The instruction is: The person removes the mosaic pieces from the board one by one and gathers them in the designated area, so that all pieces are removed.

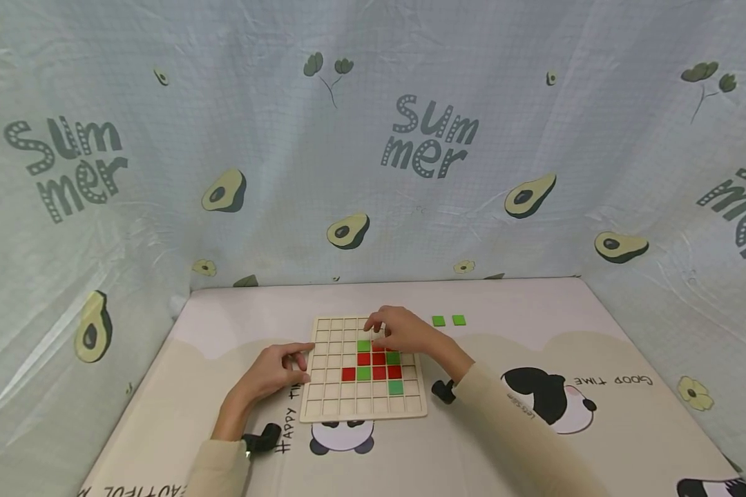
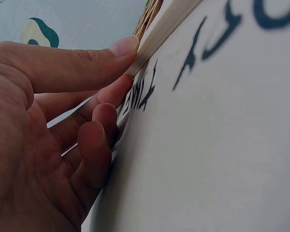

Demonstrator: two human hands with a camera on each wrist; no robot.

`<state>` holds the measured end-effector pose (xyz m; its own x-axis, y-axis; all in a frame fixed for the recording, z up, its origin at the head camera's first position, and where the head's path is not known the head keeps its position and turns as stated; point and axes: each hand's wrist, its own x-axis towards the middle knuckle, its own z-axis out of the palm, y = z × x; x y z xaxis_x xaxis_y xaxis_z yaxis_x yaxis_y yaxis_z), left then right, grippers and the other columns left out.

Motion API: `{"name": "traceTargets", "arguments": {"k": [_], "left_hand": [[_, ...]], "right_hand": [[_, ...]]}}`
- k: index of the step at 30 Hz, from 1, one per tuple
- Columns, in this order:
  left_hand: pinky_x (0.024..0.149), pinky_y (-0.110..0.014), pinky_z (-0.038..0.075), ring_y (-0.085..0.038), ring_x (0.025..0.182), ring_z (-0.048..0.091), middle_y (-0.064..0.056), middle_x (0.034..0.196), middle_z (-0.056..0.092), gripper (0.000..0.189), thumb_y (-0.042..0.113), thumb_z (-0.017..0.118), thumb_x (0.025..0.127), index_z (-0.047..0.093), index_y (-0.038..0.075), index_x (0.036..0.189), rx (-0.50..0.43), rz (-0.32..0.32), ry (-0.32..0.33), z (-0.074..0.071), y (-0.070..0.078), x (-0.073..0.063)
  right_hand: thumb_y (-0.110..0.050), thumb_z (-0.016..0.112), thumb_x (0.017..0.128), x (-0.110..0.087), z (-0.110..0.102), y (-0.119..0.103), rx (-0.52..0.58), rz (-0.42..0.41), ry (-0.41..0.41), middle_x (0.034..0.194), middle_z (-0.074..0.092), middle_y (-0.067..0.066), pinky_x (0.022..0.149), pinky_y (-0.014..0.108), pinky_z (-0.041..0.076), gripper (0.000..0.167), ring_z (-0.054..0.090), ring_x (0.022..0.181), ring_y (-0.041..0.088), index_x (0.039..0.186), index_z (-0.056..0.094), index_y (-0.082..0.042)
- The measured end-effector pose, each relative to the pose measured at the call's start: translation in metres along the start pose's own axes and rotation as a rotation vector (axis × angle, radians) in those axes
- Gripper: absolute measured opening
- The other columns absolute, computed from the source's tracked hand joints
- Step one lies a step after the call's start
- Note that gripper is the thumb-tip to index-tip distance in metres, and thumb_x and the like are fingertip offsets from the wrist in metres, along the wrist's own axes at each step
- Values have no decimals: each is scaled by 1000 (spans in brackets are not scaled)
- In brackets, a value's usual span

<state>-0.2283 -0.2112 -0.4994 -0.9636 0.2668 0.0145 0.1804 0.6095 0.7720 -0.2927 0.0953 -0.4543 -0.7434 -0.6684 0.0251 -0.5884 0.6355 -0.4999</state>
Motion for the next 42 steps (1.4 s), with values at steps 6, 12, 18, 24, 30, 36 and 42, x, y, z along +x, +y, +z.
{"name": "traceTargets", "arguments": {"k": [6,12,18,24,30,36,42], "left_hand": [[62,-22,37,-10,66,47,-1,85,66,61,7,83,75,67,0,134,-1,-8,1,1,2,1],[62,-23,38,-11,67,48,-1,86,66,62,8,82,75,67,0,134,-3,-16,3,1,3,1],[61,-23,37,-10,66,48,0,85,65,60,7,82,76,68,1,133,6,-19,6,1,3,0],[60,-23,37,-10,65,47,0,85,65,59,8,81,76,68,0,133,12,-15,10,1,3,-2],[61,-23,37,-10,66,47,-1,86,64,60,8,81,76,68,1,134,2,-22,8,1,3,-3],[62,-23,37,-11,67,48,-2,87,65,60,8,82,76,68,1,134,-14,-26,7,1,3,-4],[62,-23,37,-11,67,47,-2,86,64,60,8,81,76,68,2,134,-7,-31,8,1,4,-4]], "right_hand": [[-16,74,94,3,4,-16,13,-17,-49,106,69,4,79,27,52,26,61,85,13,119,73,-11],[-19,74,94,5,11,-23,11,-14,-75,105,70,-1,80,23,52,26,61,84,10,120,74,-15],[-22,74,95,8,19,-30,-27,-48,-106,104,71,-4,83,23,51,26,59,85,8,120,74,-18],[-23,74,95,9,21,-38,-39,-53,-138,101,70,-6,86,24,51,25,58,87,7,120,74,-19],[-24,75,95,7,21,-42,-49,-38,-178,101,71,-5,86,25,50,25,58,88,8,119,74,-18],[-25,77,94,8,25,-40,-73,-47,-195,100,70,-7,86,24,49,23,58,87,6,116,74,-19],[-26,77,94,9,28,-36,-82,-59,-208,93,67,-9,80,22,46,20,54,82,5,113,75,-20]]}}
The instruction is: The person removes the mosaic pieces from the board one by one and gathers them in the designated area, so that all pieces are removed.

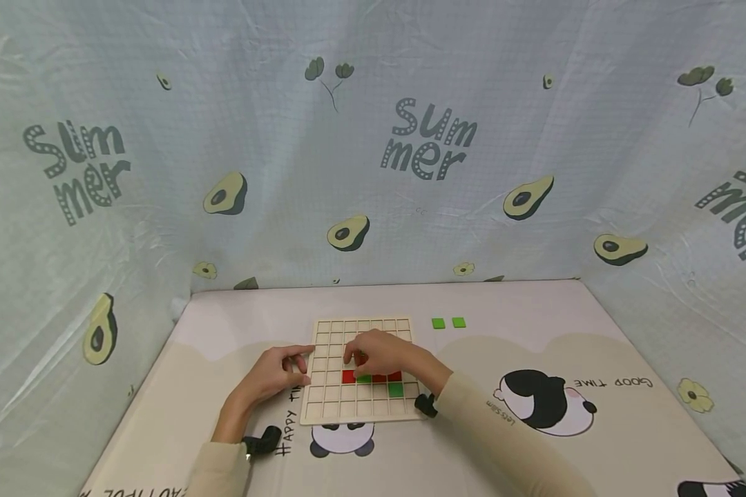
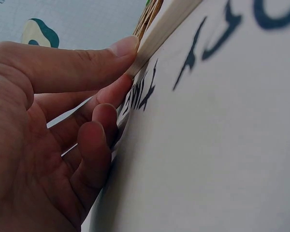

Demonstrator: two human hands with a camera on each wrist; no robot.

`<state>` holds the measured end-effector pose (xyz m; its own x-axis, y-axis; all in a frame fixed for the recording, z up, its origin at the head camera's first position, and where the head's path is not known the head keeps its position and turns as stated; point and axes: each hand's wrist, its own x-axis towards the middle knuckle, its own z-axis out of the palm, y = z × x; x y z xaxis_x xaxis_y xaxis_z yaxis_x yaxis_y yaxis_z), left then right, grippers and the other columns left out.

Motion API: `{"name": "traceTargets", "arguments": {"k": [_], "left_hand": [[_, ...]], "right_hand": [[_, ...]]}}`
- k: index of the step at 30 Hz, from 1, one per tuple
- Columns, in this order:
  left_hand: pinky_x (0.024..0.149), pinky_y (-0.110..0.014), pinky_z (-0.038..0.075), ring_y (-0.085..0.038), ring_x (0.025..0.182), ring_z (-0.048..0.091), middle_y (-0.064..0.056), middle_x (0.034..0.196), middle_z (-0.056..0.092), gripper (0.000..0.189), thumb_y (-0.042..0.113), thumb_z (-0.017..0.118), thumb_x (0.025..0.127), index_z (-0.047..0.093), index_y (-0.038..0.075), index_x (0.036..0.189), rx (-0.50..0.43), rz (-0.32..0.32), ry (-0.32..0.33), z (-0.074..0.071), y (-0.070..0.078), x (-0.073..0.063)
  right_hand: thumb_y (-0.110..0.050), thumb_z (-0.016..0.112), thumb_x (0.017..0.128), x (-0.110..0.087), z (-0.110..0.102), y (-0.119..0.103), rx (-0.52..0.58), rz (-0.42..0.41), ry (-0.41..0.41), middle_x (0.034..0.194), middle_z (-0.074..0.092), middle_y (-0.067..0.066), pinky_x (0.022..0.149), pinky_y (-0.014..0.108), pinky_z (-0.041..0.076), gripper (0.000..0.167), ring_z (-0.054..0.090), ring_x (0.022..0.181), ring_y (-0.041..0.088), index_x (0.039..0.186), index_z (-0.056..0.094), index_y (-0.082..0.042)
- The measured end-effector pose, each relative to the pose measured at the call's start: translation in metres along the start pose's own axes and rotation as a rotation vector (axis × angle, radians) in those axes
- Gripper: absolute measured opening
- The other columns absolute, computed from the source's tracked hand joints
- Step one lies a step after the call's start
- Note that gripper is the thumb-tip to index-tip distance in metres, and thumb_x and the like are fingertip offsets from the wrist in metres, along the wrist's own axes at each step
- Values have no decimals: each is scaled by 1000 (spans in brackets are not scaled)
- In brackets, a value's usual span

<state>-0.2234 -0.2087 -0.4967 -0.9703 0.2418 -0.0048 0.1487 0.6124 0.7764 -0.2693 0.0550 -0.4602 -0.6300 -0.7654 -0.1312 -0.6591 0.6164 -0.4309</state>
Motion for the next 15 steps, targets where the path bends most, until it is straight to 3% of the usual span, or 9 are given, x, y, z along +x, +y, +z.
{"name": "traceTargets", "arguments": {"k": [15], "left_hand": [[61,-23,37,-9,65,47,0,85,65,59,7,82,77,67,0,134,15,24,-4,0,0,0]], "right_hand": [[-26,78,93,1,3,-3,-30,-16,7,87,64,-10,77,21,45,17,53,78,4,108,77,-20]]}}
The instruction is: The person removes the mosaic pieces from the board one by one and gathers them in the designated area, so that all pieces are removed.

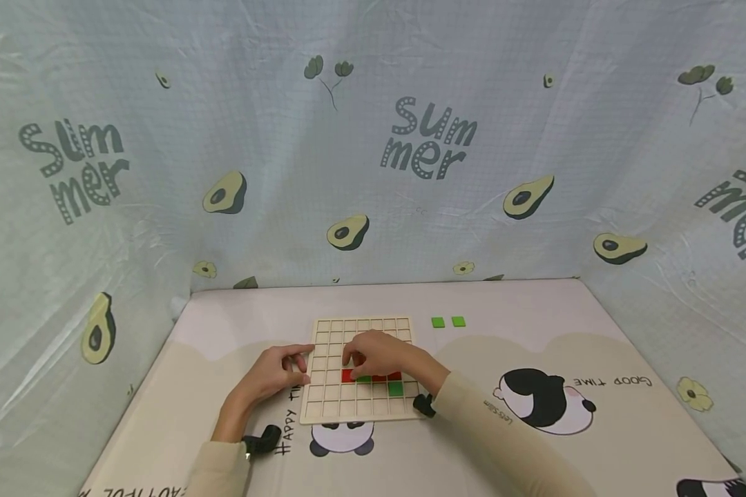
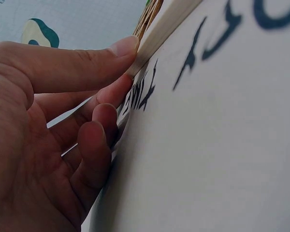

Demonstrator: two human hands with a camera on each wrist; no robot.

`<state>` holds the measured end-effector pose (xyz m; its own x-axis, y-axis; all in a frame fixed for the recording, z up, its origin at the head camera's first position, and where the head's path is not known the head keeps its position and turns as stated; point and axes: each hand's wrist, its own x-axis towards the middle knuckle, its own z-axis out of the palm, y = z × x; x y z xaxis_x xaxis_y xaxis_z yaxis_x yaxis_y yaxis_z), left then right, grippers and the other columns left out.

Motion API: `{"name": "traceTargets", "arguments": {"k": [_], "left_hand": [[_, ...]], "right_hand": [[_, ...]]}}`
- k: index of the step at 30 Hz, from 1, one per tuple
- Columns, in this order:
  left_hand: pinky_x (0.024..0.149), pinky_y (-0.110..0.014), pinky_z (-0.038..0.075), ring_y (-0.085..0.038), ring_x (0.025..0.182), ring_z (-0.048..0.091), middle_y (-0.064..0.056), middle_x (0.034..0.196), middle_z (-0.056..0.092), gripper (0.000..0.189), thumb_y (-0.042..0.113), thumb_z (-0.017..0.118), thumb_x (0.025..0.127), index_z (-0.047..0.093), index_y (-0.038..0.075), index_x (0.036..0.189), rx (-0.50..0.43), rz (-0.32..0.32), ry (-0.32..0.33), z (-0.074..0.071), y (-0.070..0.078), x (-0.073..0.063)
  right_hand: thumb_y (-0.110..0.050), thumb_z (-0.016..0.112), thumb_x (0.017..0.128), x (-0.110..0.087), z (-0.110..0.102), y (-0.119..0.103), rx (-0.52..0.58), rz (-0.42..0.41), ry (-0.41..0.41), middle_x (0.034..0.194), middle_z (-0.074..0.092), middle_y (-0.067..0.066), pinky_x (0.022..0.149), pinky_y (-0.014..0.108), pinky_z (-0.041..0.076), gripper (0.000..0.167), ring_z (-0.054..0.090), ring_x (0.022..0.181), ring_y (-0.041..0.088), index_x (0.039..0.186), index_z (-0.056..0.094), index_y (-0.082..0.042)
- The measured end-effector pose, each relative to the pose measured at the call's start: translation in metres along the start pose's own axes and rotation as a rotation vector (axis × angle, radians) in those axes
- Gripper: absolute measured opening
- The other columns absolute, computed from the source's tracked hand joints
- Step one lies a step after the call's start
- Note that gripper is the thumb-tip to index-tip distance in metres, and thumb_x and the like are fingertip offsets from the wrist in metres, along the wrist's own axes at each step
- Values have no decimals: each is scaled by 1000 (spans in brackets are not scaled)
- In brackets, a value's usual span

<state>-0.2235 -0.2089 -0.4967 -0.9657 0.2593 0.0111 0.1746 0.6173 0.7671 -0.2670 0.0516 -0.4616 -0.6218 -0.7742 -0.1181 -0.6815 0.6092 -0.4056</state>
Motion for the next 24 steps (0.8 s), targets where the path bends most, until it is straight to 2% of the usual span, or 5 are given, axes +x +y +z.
{"name": "traceTargets", "arguments": {"k": [13,24], "left_hand": [[61,-23,37,-10,66,47,-1,85,65,60,7,82,76,68,1,134,-11,-13,1,-1,-1,-1],[61,-23,37,-11,67,47,-2,86,65,60,7,82,76,68,1,134,-25,-16,-2,-1,0,-2]], "right_hand": [[-21,79,91,2,7,-6,-3,-17,7,88,64,-10,77,20,45,16,53,78,3,107,76,-19],[-18,78,91,2,9,-10,22,17,-3,90,64,-8,76,20,46,14,55,80,3,105,75,-19]]}}
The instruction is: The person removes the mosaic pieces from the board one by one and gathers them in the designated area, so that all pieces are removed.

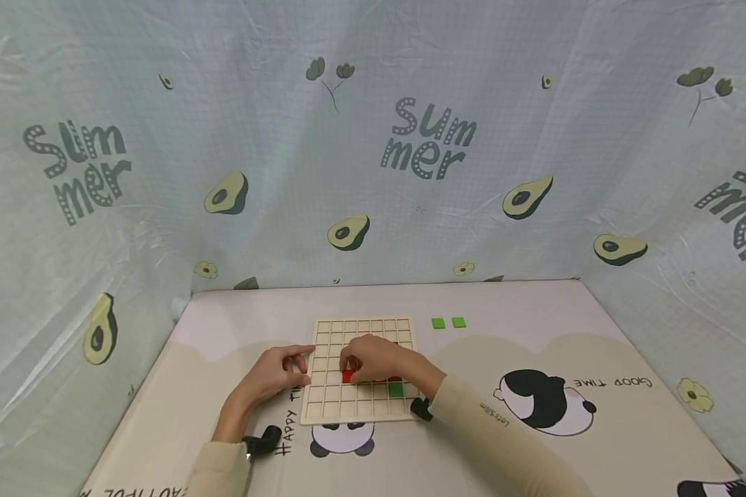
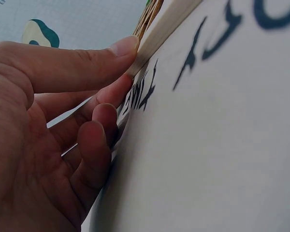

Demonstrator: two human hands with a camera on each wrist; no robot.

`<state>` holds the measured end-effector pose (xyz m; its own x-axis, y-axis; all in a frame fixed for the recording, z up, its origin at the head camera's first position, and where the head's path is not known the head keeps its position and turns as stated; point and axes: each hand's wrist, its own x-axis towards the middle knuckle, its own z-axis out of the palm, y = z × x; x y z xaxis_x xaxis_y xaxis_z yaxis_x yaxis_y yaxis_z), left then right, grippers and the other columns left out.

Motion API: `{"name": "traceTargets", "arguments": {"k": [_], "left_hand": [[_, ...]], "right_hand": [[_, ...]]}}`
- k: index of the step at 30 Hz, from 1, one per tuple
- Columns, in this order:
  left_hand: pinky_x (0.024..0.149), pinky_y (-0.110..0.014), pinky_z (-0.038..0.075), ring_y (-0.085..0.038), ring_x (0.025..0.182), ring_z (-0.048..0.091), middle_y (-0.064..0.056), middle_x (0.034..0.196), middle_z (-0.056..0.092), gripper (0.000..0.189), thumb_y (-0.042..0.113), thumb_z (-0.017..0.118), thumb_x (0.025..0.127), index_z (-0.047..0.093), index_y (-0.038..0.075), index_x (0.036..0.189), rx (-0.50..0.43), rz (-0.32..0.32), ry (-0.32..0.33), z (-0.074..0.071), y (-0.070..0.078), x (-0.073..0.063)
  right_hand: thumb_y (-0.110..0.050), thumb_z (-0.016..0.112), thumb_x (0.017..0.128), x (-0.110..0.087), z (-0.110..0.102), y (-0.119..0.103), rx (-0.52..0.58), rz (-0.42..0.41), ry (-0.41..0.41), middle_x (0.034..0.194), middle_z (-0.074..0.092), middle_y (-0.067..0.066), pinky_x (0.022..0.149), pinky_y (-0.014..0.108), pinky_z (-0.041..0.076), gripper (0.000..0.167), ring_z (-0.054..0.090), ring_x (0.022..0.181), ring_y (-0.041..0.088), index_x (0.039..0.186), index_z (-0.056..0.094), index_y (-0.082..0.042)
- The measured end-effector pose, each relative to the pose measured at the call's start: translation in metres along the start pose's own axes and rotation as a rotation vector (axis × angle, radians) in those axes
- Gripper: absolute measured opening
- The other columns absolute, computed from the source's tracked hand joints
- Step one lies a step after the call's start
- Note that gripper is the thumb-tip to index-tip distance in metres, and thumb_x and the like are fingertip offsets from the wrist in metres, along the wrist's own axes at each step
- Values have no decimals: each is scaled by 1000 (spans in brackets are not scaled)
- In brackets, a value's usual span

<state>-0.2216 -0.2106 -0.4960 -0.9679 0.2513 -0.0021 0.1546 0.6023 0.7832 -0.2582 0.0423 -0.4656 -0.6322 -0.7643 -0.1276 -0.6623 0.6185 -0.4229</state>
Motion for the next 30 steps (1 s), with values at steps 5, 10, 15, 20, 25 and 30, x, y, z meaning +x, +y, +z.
{"name": "traceTargets", "arguments": {"k": [5,10,15,20,25,30], "left_hand": [[61,-23,38,-11,67,47,-2,86,65,60,7,82,75,68,1,133,-2,3,0,0,-1,0],[61,-23,38,-10,66,47,-2,86,65,60,7,82,76,68,1,134,-5,4,-5,0,-2,0],[61,-23,37,-10,66,47,-2,86,65,59,7,82,76,67,1,134,0,11,-5,-1,-2,0],[61,-23,37,-10,67,47,-2,86,65,59,7,82,76,68,0,134,-1,11,-7,-1,-1,1],[61,-23,37,-10,66,47,-2,85,65,59,7,82,77,68,1,133,8,16,-5,-2,-1,3],[61,-23,37,-10,66,47,-1,85,65,59,7,82,77,68,1,134,10,21,-7,-2,-4,4]], "right_hand": [[-21,77,92,0,-1,0,1,-24,6,91,65,-7,75,21,46,10,55,79,4,101,72,-20],[-20,77,91,0,-1,-2,-7,-21,0,90,63,-8,75,21,45,14,55,80,4,101,68,-22],[-19,77,91,0,0,-1,-4,-14,-10,90,63,-10,74,20,46,17,56,79,4,104,66,-23],[-15,71,95,-1,-1,-1,6,-25,-3,88,63,-10,72,20,45,13,55,77,5,104,66,-23],[-11,63,98,-3,-4,0,-17,-55,17,83,59,-9,73,21,42,14,51,76,6,105,68,-22],[-13,62,100,-2,-2,4,-20,-53,20,81,58,-10,72,21,41,15,50,75,5,108,69,-24]]}}
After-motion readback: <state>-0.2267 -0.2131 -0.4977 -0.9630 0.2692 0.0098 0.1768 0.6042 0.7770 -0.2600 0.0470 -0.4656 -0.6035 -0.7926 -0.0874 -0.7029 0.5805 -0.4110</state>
